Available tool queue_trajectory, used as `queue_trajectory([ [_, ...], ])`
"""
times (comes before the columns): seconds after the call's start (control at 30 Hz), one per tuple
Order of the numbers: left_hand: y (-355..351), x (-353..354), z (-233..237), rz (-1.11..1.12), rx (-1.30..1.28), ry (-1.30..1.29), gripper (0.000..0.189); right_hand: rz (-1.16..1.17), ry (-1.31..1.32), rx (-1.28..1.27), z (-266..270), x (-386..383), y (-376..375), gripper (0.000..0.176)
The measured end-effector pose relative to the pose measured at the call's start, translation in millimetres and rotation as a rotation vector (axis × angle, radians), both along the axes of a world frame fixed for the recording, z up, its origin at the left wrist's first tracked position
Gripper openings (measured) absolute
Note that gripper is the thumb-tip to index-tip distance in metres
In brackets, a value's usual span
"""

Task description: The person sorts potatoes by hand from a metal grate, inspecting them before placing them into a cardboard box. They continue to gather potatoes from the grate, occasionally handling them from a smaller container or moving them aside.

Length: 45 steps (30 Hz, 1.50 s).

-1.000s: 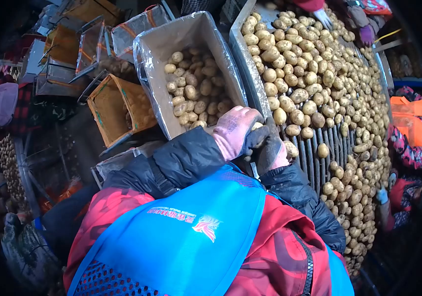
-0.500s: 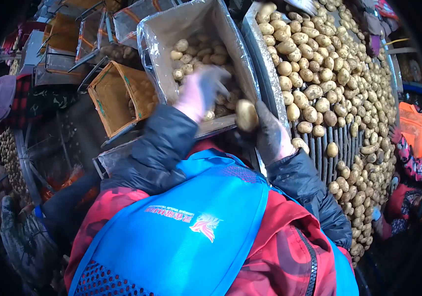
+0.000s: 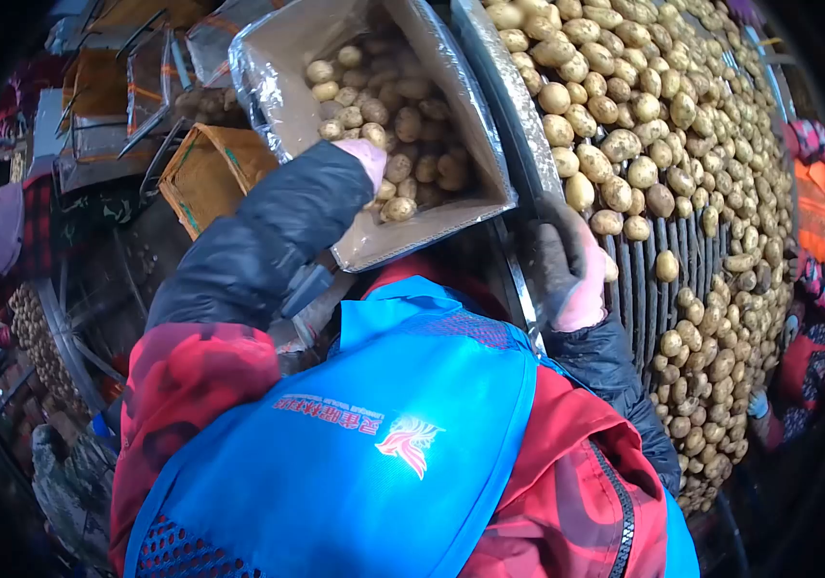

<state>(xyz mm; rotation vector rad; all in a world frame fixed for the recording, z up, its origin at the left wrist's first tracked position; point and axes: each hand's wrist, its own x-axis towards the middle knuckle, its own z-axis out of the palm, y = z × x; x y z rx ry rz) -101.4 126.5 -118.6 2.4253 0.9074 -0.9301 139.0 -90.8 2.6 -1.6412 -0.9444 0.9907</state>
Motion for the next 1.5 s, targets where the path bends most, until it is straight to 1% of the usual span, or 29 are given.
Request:
queue_trajectory([
  [0.07, -16, 10, -21, 0.005, 0.097, 0.048, 0.031, 0.128, -0.334, 0.104, 4, 6, 5, 0.032],
  [0.13, -20, 24, -23, -0.041, 0.124, 0.104, 0.031, 0.130, -0.359, 0.122, -1, 12, 4, 0.032],
  [0.2, -18, 21, -29, -0.006, 0.117, 0.121, 0.030, 0.116, -0.358, 0.110, -4, 16, 3, 0.032],
  [0.27, -13, 14, -33, 0.036, 0.115, 0.138, 0.030, 0.148, -0.355, 0.187, -6, 18, 1, 0.032],
  [0.37, -1, 21, -18, 0.078, 0.122, 0.148, 0.030, 0.148, -0.379, 0.204, -3, 18, 2, 0.033],
  [0.43, 10, 36, 23, 0.422, -0.146, 0.191, 0.032, 0.134, -0.381, 0.195, -2, 15, 3, 0.034],
  [0.47, 20, 12, -24, 0.493, -0.335, 0.077, 0.033, 0.136, -0.370, 0.157, 0, 13, 4, 0.032],
  [0.5, 19, 16, -1, 0.625, -0.507, -0.022, 0.031, 0.138, -0.360, 0.119, 2, 11, 6, 0.030],
  [0.53, 14, 22, 36, 0.751, -0.681, -0.125, 0.031, 0.151, -0.395, 0.106, 2, 10, 9, 0.039],
  [0.57, -3, 31, 65, 0.963, -0.757, -0.253, 0.032, 0.148, -0.396, 0.101, 6, 9, 11, 0.039],
  [0.6, -19, 38, 87, 1.178, -0.826, -0.381, 0.034, 0.208, -0.460, 0.075, 11, 7, 16, 0.046],
  [0.63, -25, 40, 97, 1.179, -0.834, -0.379, 0.034, 0.270, -0.526, 0.047, 15, 5, 21, 0.054],
  [0.67, -31, 43, 104, 1.161, -0.911, -0.420, 0.035, 0.320, -0.510, -0.001, 17, 5, 26, 0.066],
  [0.7, -36, 45, 112, 1.143, -0.983, -0.461, 0.035, 0.324, -0.514, -0.006, 16, 3, 30, 0.066],
  [0.73, -45, 53, 125, 1.187, -0.942, -0.464, 0.036, 0.371, -0.439, -0.011, 14, 1, 33, 0.066],
  [0.77, -49, 58, 138, 1.220, -1.019, -0.465, 0.036, 0.418, -0.364, -0.016, 13, -1, 35, 0.066],
  [0.83, -56, 63, 145, 1.205, -0.970, -0.458, 0.035, 0.448, -0.331, -0.036, 8, -3, 34, 0.064],
  [0.9, -60, 59, 152, 1.237, -0.970, -0.492, 0.034, 0.362, 0.179, -0.062, -3, -4, 36, 0.060],
  [0.93, -62, 57, 154, 1.264, -0.967, -0.520, 0.033, 0.321, 0.328, -0.123, -2, -5, 35, 0.058],
  [0.97, -63, 54, 153, 1.270, -0.969, -0.522, 0.033, 0.326, 0.328, -0.127, 1, -5, 34, 0.058],
  [1.03, -64, 51, 152, 1.328, -1.101, -0.655, 0.031, 0.328, 0.232, -0.132, 6, -5, 36, 0.056],
  [1.17, -65, 49, 143, 1.340, -1.123, -0.702, 0.030, 0.282, 0.303, -0.076, -6, -8, 33, 0.057],
  [1.23, -65, 54, 149, 1.251, -1.018, -0.691, 0.028, 0.317, 0.146, -0.059, -13, -5, 32, 0.058],
  [1.27, -63, 58, 154, 1.252, -1.019, -0.691, 0.028, 0.308, 0.160, -0.057, -15, -5, 31, 0.059],
  [1.33, -58, 65, 163, 0.995, -0.917, -0.533, 0.032, 0.305, 0.119, -0.057, -7, -3, 33, 0.057],
  [1.37, -61, 63, 158, 0.993, -0.919, -0.532, 0.032, 0.304, 0.118, -0.058, 0, -3, 34, 0.057],
  [1.43, -70, 51, 138, 0.832, -0.820, -0.860, 0.038, 0.282, 0.172, -0.212, 7, -4, 38, 0.056],
  [1.47, -65, 47, 130, 0.799, -0.841, -0.814, 0.042, 0.281, 0.171, -0.206, 4, -4, 38, 0.056],
  [1.5, -60, 43, 127, 0.795, -0.835, -0.816, 0.042, 0.328, 0.068, -0.182, 1, -5, 38, 0.058],
])
